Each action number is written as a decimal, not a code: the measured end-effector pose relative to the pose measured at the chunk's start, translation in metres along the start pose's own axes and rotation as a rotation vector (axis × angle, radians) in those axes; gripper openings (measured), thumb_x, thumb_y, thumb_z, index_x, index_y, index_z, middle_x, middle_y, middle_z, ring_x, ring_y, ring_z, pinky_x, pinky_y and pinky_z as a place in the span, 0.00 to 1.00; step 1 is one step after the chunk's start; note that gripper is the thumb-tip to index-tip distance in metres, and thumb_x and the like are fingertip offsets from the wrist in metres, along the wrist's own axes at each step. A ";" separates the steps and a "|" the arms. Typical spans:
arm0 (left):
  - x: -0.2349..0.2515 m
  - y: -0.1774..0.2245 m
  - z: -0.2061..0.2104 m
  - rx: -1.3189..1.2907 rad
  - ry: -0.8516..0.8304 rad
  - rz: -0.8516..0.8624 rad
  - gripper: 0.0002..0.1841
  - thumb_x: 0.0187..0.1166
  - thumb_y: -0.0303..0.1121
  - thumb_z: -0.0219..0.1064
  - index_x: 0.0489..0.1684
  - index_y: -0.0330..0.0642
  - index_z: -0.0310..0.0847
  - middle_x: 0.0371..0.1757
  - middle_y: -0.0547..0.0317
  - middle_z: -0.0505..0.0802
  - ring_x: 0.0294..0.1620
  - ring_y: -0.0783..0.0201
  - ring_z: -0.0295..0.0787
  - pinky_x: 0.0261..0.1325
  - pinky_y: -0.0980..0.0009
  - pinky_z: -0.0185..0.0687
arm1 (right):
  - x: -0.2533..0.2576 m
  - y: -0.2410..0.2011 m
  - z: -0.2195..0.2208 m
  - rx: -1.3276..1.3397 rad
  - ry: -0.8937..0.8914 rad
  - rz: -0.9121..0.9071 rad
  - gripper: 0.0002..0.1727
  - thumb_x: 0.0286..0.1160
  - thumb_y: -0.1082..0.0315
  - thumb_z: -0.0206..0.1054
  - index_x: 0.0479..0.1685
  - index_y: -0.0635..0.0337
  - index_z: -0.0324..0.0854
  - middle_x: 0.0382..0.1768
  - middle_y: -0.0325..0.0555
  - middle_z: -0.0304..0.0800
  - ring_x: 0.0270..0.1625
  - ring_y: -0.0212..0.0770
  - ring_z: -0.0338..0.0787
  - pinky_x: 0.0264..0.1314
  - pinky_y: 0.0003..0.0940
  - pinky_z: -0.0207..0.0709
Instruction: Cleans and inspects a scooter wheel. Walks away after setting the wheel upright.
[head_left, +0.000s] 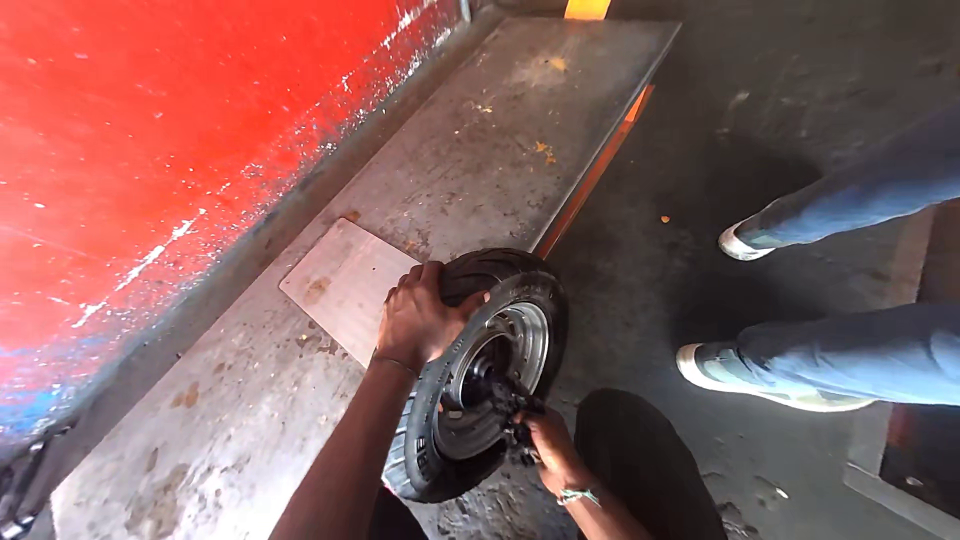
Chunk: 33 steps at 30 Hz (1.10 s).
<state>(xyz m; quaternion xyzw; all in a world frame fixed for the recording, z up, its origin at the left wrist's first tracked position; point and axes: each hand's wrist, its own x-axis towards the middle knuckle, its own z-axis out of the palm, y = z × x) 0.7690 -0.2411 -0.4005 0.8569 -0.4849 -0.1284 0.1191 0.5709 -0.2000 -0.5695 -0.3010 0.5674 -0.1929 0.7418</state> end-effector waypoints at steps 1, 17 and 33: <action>0.000 0.000 0.001 -0.003 -0.003 0.004 0.38 0.73 0.61 0.74 0.70 0.36 0.79 0.68 0.37 0.87 0.67 0.37 0.85 0.65 0.35 0.77 | 0.001 0.001 -0.007 -0.123 0.069 -0.028 0.07 0.74 0.78 0.66 0.47 0.66 0.82 0.33 0.45 0.84 0.33 0.34 0.82 0.35 0.32 0.77; 0.001 -0.004 0.002 -0.003 0.018 0.017 0.39 0.71 0.63 0.74 0.70 0.36 0.79 0.66 0.39 0.87 0.65 0.39 0.86 0.62 0.36 0.78 | 0.075 0.018 0.038 -0.696 0.087 -1.030 0.20 0.75 0.54 0.70 0.55 0.61 0.90 0.56 0.62 0.86 0.50 0.54 0.91 0.49 0.49 0.88; 0.001 -0.004 0.001 -0.017 0.014 0.024 0.39 0.71 0.62 0.74 0.70 0.37 0.79 0.67 0.41 0.87 0.66 0.40 0.86 0.62 0.37 0.77 | 0.060 -0.023 0.047 -0.385 0.043 -0.184 0.16 0.88 0.61 0.63 0.58 0.67 0.83 0.48 0.60 0.88 0.52 0.51 0.86 0.60 0.53 0.76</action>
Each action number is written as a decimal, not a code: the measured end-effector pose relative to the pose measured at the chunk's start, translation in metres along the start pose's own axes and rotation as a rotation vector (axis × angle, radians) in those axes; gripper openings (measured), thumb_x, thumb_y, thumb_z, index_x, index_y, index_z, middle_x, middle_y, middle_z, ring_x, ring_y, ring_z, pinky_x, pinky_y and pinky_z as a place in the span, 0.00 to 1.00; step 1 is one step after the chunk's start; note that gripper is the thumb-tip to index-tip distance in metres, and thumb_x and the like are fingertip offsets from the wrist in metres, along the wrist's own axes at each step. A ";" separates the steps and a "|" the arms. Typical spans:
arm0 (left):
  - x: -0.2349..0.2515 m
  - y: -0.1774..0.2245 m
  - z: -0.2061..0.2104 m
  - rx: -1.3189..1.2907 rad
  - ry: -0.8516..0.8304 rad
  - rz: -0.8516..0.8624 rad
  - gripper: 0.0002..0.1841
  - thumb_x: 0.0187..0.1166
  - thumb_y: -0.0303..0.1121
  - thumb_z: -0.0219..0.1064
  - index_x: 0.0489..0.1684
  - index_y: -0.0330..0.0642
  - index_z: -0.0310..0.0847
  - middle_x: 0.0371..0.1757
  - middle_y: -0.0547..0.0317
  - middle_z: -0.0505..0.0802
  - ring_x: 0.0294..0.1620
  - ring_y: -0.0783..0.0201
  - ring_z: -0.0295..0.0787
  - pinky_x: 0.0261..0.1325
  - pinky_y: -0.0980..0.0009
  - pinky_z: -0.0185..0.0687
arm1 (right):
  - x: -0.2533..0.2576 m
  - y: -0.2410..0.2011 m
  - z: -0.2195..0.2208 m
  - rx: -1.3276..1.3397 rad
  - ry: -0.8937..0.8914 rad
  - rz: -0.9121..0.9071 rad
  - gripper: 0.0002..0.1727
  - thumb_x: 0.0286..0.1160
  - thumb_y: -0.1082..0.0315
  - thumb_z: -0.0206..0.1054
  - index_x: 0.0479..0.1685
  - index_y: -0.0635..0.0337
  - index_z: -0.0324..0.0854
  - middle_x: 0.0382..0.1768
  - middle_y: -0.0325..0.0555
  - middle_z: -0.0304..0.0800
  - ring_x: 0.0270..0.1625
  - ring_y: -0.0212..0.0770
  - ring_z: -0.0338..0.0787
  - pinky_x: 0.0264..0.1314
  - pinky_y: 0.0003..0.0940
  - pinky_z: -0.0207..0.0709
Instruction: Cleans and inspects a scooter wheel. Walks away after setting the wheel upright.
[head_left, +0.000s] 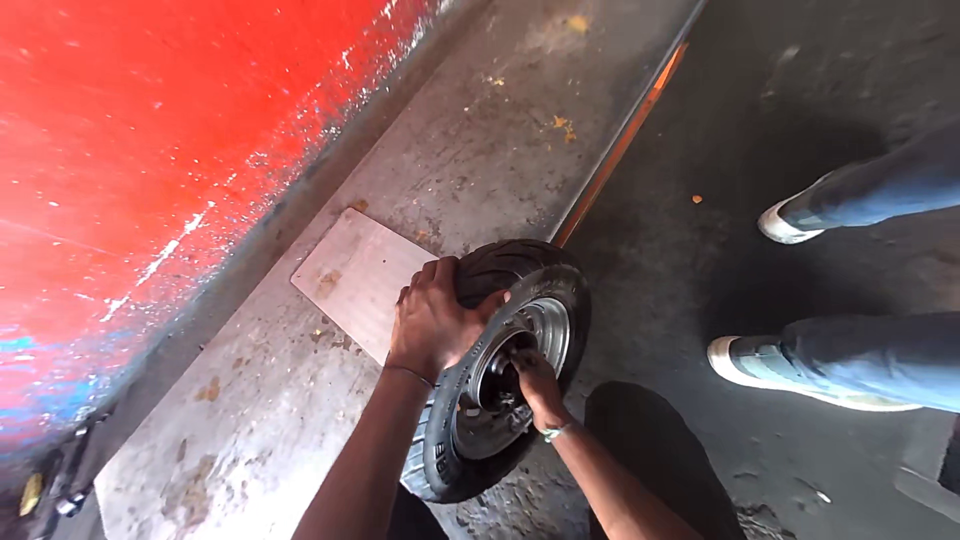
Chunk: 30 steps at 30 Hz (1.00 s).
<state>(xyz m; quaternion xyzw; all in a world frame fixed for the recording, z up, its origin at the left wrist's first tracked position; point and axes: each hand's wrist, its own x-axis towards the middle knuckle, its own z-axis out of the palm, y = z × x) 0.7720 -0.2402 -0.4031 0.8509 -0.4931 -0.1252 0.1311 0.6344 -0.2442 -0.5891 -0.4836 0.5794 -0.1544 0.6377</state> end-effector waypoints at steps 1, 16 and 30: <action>0.000 0.001 0.000 0.001 -0.003 -0.004 0.39 0.71 0.62 0.74 0.70 0.37 0.79 0.68 0.41 0.87 0.66 0.40 0.86 0.63 0.37 0.77 | -0.001 0.002 -0.005 0.071 0.000 0.054 0.16 0.87 0.61 0.64 0.57 0.67 0.84 0.49 0.59 0.88 0.55 0.49 0.85 0.62 0.51 0.75; 0.002 -0.001 0.002 0.001 -0.011 -0.004 0.41 0.69 0.64 0.74 0.70 0.36 0.80 0.67 0.40 0.87 0.67 0.40 0.85 0.64 0.38 0.77 | 0.003 0.034 0.013 -0.276 0.124 -0.678 0.28 0.72 0.63 0.73 0.71 0.68 0.78 0.58 0.68 0.85 0.55 0.62 0.90 0.57 0.57 0.85; 0.003 0.004 -0.003 0.009 -0.063 -0.038 0.42 0.70 0.65 0.74 0.72 0.37 0.78 0.70 0.41 0.86 0.71 0.41 0.83 0.69 0.38 0.75 | -0.005 -0.001 0.000 0.443 -0.133 0.317 0.13 0.94 0.66 0.46 0.55 0.60 0.76 0.36 0.46 0.82 0.35 0.36 0.81 0.36 0.32 0.78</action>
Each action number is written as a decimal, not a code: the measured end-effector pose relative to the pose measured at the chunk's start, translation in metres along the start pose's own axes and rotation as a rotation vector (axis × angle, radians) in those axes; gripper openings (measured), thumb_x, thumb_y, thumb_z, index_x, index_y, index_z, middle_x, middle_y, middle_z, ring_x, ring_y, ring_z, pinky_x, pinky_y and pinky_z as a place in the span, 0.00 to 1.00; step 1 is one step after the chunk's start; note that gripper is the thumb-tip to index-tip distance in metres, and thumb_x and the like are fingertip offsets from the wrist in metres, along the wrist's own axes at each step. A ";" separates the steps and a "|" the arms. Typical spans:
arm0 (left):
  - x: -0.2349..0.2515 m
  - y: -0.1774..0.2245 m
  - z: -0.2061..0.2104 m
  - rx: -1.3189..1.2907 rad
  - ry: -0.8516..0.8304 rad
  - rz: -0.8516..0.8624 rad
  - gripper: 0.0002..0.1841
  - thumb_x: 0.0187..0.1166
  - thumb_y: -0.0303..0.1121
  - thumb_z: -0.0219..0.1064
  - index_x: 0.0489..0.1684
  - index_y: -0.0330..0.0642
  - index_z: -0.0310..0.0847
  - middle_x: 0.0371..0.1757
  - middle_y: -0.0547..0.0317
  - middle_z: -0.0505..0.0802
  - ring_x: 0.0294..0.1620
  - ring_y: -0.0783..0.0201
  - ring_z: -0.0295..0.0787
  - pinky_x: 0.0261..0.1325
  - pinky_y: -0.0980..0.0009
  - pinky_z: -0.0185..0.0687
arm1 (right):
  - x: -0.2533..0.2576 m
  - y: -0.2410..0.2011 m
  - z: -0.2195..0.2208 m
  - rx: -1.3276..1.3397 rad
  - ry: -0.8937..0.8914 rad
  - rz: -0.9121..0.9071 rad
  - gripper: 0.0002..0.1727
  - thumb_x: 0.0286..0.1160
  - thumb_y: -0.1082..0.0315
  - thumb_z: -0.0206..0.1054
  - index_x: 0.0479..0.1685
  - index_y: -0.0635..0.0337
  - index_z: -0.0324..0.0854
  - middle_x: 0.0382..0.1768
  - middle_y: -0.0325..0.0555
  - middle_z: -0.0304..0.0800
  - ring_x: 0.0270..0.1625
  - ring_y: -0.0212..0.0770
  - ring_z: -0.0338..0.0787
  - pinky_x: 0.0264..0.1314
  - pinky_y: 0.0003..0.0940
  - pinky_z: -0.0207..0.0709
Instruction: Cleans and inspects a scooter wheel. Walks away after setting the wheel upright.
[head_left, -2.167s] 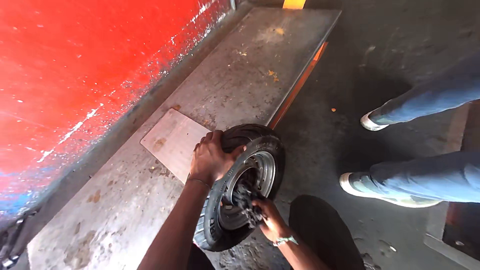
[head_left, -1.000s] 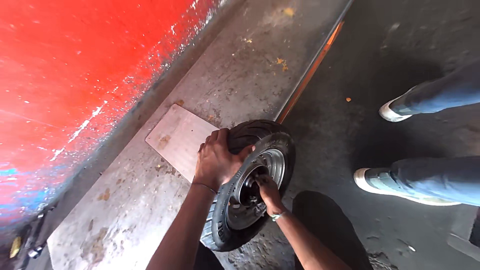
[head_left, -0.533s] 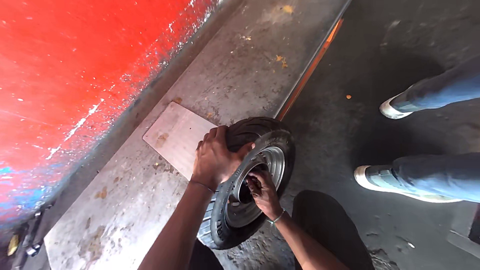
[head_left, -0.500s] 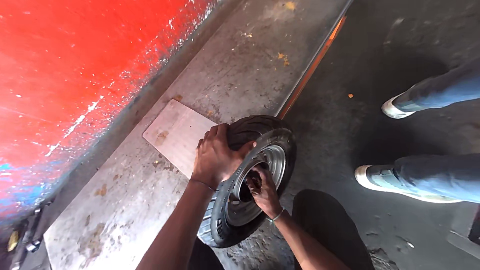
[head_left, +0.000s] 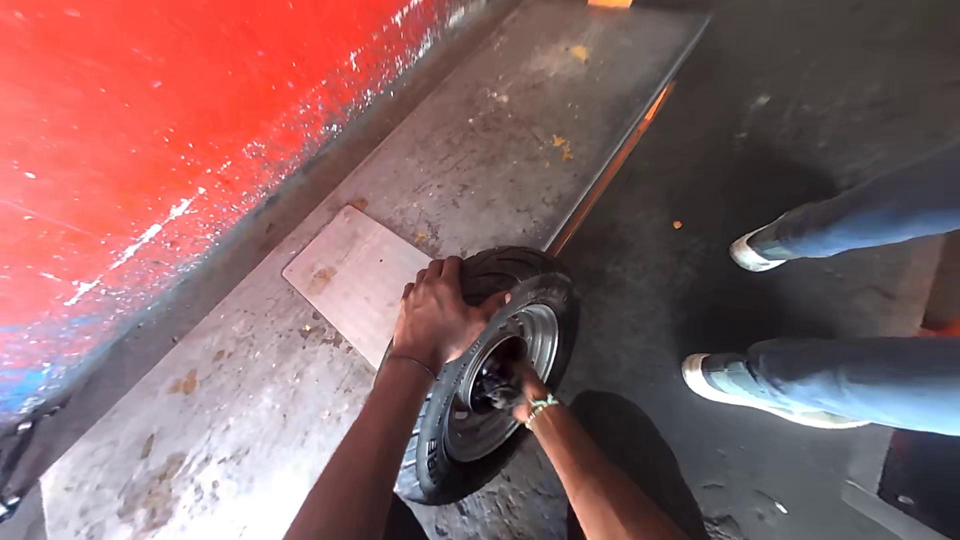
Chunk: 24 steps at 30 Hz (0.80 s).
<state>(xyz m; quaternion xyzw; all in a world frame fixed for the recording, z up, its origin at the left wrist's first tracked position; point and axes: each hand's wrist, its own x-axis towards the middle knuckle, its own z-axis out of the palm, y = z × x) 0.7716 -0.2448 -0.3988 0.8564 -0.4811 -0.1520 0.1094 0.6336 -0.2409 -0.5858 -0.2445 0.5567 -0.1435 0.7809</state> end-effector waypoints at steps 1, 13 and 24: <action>0.000 0.000 0.000 -0.001 0.004 -0.002 0.42 0.70 0.64 0.74 0.73 0.38 0.78 0.70 0.41 0.86 0.71 0.40 0.83 0.70 0.38 0.75 | -0.006 0.012 -0.014 0.213 -0.142 0.055 0.18 0.96 0.64 0.37 0.48 0.58 0.74 0.29 0.41 0.78 0.27 0.32 0.77 0.30 0.29 0.75; -0.001 -0.003 0.003 0.003 0.027 0.037 0.39 0.73 0.62 0.73 0.71 0.36 0.79 0.68 0.39 0.87 0.68 0.39 0.84 0.66 0.36 0.76 | -0.016 0.013 -0.006 -0.637 0.101 -0.576 0.29 0.88 0.59 0.58 0.80 0.71 0.70 0.74 0.67 0.78 0.77 0.56 0.79 0.81 0.49 0.71; 0.005 0.001 -0.001 0.023 -0.023 -0.020 0.41 0.71 0.65 0.73 0.74 0.39 0.77 0.71 0.41 0.85 0.72 0.40 0.82 0.70 0.37 0.75 | -0.002 0.009 0.034 -1.020 0.320 -0.470 0.26 0.91 0.60 0.53 0.76 0.72 0.70 0.57 0.68 0.89 0.60 0.63 0.92 0.62 0.56 0.82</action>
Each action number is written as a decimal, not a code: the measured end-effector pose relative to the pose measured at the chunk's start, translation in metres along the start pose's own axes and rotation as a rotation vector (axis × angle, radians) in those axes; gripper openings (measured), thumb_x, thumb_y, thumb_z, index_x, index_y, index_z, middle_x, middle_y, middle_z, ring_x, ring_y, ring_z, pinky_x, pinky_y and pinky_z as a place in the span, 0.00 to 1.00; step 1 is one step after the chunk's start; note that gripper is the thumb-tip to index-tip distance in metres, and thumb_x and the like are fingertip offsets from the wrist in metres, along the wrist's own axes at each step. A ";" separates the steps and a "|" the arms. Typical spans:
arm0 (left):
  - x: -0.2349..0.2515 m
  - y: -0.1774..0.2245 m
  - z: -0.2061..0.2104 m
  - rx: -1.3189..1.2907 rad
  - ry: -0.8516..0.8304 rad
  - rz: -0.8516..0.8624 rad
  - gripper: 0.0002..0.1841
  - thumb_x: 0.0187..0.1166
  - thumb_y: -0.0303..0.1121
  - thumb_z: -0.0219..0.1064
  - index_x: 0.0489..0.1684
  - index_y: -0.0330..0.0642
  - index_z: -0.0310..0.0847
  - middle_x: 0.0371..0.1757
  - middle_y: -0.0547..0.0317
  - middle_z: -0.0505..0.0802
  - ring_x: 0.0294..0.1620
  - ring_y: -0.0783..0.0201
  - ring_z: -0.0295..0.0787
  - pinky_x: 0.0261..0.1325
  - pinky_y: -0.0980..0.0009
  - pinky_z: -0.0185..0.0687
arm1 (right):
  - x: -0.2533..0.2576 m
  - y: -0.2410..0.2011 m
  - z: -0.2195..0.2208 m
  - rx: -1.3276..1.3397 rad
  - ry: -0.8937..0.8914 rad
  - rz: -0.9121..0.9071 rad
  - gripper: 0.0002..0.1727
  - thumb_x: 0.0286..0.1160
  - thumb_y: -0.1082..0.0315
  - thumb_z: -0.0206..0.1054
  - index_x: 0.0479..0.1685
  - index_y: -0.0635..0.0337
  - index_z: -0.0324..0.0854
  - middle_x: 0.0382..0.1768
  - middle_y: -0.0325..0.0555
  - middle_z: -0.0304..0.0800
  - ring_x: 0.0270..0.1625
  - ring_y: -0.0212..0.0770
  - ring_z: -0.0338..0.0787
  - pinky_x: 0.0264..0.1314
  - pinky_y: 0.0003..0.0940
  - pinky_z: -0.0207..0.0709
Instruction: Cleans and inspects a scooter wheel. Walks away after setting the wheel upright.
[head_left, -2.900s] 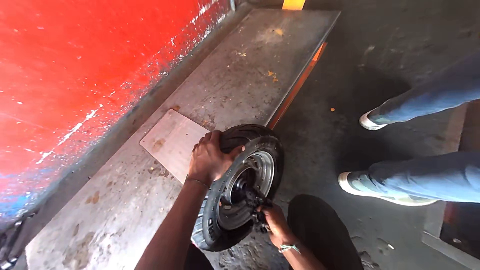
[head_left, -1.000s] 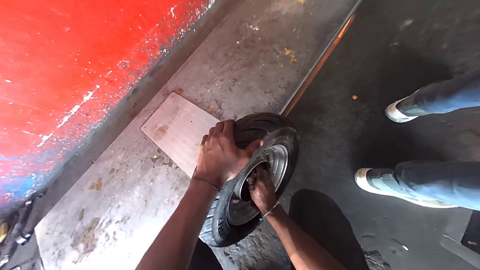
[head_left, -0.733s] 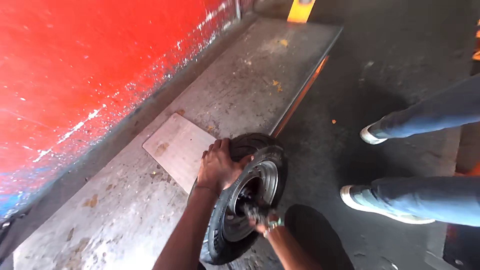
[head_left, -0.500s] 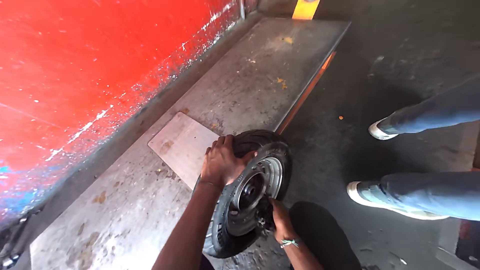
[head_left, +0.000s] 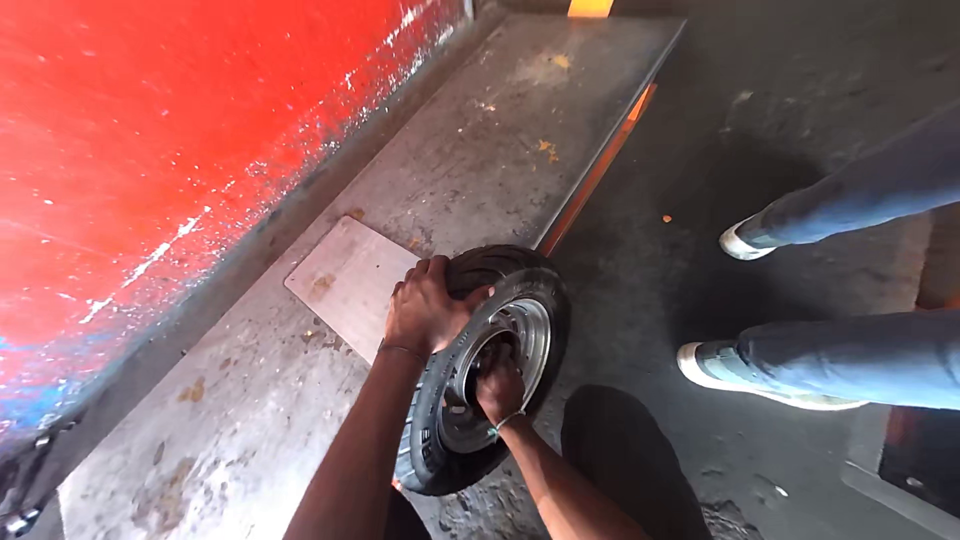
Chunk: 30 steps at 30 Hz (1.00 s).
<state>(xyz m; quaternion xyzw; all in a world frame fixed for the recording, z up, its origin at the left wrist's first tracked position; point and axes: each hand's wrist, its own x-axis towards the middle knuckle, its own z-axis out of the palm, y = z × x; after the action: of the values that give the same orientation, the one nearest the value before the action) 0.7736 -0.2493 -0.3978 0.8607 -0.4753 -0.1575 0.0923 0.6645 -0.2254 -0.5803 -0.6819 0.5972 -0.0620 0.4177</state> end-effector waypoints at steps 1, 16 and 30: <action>-0.001 0.001 0.000 0.001 -0.003 -0.006 0.41 0.72 0.65 0.72 0.74 0.39 0.77 0.72 0.41 0.85 0.73 0.40 0.82 0.71 0.37 0.74 | 0.005 -0.002 -0.009 0.093 -0.107 0.096 0.26 0.92 0.59 0.50 0.78 0.70 0.67 0.60 0.67 0.88 0.64 0.61 0.90 0.67 0.55 0.80; -0.006 0.001 0.001 -0.014 0.029 -0.013 0.39 0.73 0.62 0.73 0.73 0.38 0.78 0.71 0.37 0.85 0.70 0.36 0.83 0.67 0.33 0.75 | -0.010 0.043 -0.051 0.691 -0.122 0.222 0.31 0.87 0.64 0.63 0.85 0.67 0.60 0.70 0.68 0.80 0.72 0.57 0.82 0.75 0.53 0.74; -0.003 0.000 -0.001 -0.016 -0.010 -0.034 0.43 0.70 0.66 0.73 0.75 0.39 0.77 0.72 0.40 0.85 0.73 0.39 0.82 0.71 0.37 0.75 | -0.017 0.061 -0.038 -0.229 -0.405 -0.241 0.28 0.80 0.72 0.59 0.81 0.67 0.71 0.79 0.63 0.75 0.80 0.57 0.77 0.82 0.50 0.71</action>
<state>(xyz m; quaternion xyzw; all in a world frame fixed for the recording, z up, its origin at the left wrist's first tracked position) 0.7721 -0.2472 -0.3963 0.8670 -0.4598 -0.1673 0.0941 0.5915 -0.2253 -0.5881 -0.7894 0.4189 0.0944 0.4386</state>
